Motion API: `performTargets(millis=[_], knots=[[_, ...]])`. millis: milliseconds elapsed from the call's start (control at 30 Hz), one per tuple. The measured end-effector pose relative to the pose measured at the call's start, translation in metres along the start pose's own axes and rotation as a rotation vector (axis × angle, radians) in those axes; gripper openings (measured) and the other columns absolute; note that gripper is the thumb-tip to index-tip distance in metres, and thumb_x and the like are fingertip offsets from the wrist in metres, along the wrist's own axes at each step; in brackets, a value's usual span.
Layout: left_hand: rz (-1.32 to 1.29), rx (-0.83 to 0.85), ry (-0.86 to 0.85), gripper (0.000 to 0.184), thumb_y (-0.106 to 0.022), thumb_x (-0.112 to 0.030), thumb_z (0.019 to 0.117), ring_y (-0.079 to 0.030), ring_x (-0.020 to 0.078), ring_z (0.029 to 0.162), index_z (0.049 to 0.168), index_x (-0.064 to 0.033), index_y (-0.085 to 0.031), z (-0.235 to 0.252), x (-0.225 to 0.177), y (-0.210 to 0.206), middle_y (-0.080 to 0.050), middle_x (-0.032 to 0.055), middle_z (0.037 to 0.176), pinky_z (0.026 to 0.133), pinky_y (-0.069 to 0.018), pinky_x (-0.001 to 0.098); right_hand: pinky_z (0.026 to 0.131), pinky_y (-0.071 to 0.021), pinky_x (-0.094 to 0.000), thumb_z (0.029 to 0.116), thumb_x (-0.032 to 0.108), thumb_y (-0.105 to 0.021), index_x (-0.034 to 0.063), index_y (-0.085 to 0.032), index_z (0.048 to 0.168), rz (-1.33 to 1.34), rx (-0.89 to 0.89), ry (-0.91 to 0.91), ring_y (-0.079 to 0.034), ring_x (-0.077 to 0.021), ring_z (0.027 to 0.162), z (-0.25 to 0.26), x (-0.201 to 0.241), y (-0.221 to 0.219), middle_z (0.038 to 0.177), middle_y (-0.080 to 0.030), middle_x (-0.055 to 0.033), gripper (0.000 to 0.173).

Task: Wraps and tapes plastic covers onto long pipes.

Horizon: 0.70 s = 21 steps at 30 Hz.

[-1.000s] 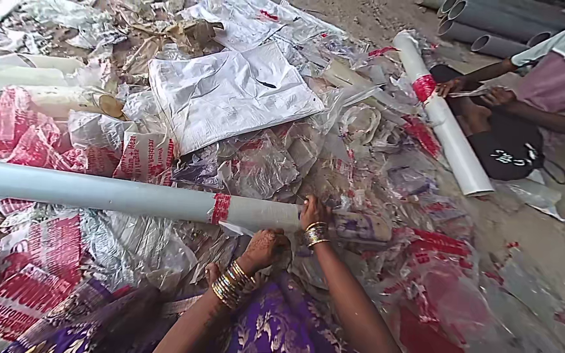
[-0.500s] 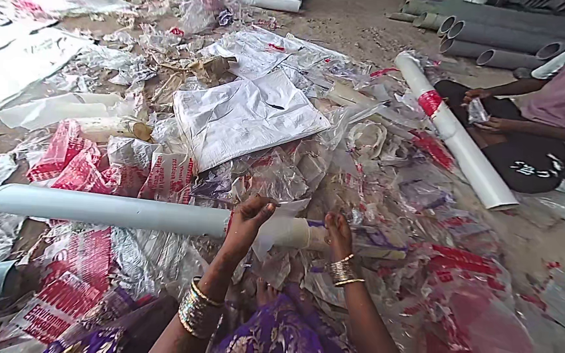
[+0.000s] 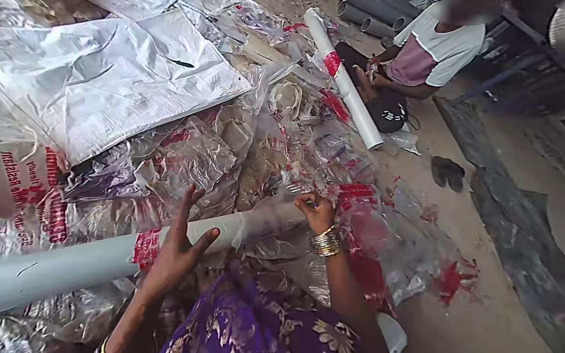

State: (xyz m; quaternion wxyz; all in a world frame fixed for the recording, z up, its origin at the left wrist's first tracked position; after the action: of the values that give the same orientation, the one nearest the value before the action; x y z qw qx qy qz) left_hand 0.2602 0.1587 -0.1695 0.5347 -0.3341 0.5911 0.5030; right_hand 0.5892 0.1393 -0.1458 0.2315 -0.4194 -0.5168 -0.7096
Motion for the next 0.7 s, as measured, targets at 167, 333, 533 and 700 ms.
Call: performTargets(millis=[167, 333, 533, 700], knots=[[0.371, -0.18, 0.064, 0.071, -0.057, -0.052, 0.0917, -0.049, 0.0403, 0.138, 0.142, -0.0029, -0.056, -0.015, 0.052, 0.095, -0.055, 0.0235, 0.146, 0.111, -0.0379, 0.0591, 0.084, -0.0479, -0.0274, 0.0959, 0.006, -0.07, -0.0095, -0.063, 0.119, 0.087, -0.882, -0.556, -0.058, -0.0118, 0.091, -0.054, -0.121, 0.173, 0.11, -0.064, -0.0163, 0.029], [0.765, 0.242, 0.504, 0.068, -0.077, -0.025, 0.0919, -0.027, 0.0537, 0.149, 0.153, -0.0143, -0.05, -0.063, 0.123, 0.056, -0.04, 0.0249, 0.159, 0.115, -0.0114, 0.0778, 0.115, -0.0385, -0.0549, 0.1106, 0.025, -0.044, -0.0062, -0.059, 0.136, -0.798, -0.388, -1.096, -0.051, -0.0393, 0.139, -0.122, -0.24, 0.223, 0.143, -0.057, -0.0277, 0.043], [0.81, 0.285, 0.541, 0.073, -0.081, -0.027, 0.089, -0.027, 0.0509, 0.151, 0.153, -0.0147, -0.049, -0.064, 0.127, 0.051, -0.042, 0.0224, 0.159, 0.115, -0.0083, 0.0792, 0.115, -0.0395, -0.0511, 0.1008, 0.017, -0.065, -0.0106, -0.041, 0.148, -0.435, -0.67, -1.115, -0.05, -0.0398, 0.138, -0.165, -0.265, 0.197, 0.147, -0.05, -0.0308, 0.06], [0.788, 0.279, 0.502, 0.076, -0.08, -0.03, 0.0887, -0.027, 0.0458, 0.152, 0.155, -0.0142, -0.047, -0.066, 0.135, 0.055, -0.042, 0.0174, 0.161, 0.118, -0.0058, 0.0756, 0.106, -0.0495, -0.05, 0.0944, 0.022, -0.07, 0.0053, -0.037, 0.155, -0.593, -0.855, -1.133, -0.053, -0.0421, 0.135, -0.156, -0.253, 0.213, 0.149, -0.047, -0.0303, 0.07]])
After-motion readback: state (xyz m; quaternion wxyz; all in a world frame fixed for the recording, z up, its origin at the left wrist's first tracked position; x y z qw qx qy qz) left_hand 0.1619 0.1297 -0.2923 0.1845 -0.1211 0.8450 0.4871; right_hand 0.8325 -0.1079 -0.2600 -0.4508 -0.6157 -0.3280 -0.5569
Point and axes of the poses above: each hand's wrist, its own z-axis towards the middle knuckle, its own y-axis out of the back of the hand, x = y × z, the point moved 9 cm from there along z, towards the middle knuckle
